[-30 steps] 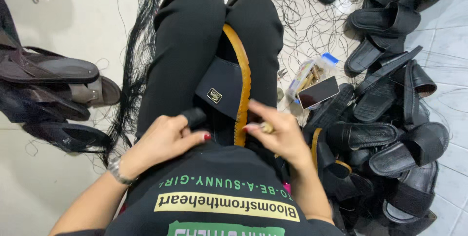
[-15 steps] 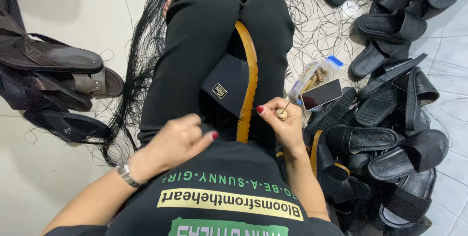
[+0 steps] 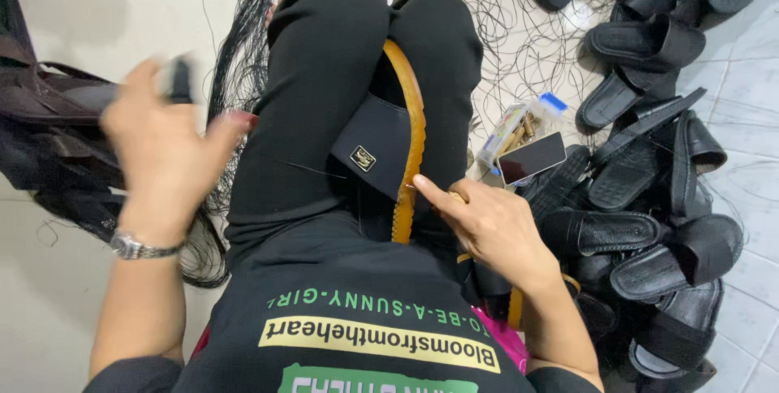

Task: The person sits on the floor and sews a black slip-on shoe with a yellow sole using a needle and thread. They repeatedly push the needle through the shoe's upper and pull the thread to secure it, occasionally adjusting the shoe's position on their lap.

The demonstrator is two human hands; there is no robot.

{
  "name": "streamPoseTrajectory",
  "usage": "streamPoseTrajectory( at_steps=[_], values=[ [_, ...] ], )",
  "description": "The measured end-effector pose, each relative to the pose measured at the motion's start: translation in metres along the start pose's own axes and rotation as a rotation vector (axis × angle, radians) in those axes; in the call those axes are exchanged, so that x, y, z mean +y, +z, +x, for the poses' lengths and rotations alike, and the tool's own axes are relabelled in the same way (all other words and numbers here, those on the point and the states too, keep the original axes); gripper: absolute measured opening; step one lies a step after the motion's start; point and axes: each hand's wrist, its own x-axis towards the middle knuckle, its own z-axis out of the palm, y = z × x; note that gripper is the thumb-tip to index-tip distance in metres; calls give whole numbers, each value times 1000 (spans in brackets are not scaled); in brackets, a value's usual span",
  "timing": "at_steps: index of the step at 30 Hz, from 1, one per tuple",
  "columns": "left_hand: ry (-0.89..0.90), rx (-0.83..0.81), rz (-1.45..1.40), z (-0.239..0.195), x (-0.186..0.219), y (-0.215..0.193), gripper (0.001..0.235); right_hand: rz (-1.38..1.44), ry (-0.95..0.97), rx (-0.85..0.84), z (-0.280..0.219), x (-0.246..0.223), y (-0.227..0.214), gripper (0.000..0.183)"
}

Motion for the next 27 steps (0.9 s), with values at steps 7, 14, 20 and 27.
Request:
streamPoseTrajectory(
  at_steps=[7, 14, 20, 27],
  values=[
    [585, -98, -689, -2, 110, -12, 129, -104, -80, -15, 17, -5, -20, 48],
    [501, 158, -940, -12, 141, 14, 122, -195, -32, -35, 27, -11, -43, 43],
    [567, 210, -965, -13, 158, 22, 110, -497, 85, -114, 14, -40, -34, 52],
    [592, 322, -986, -11, 163, 26, 96, -568, 123, -89, 17, -52, -17, 51]
  ],
)
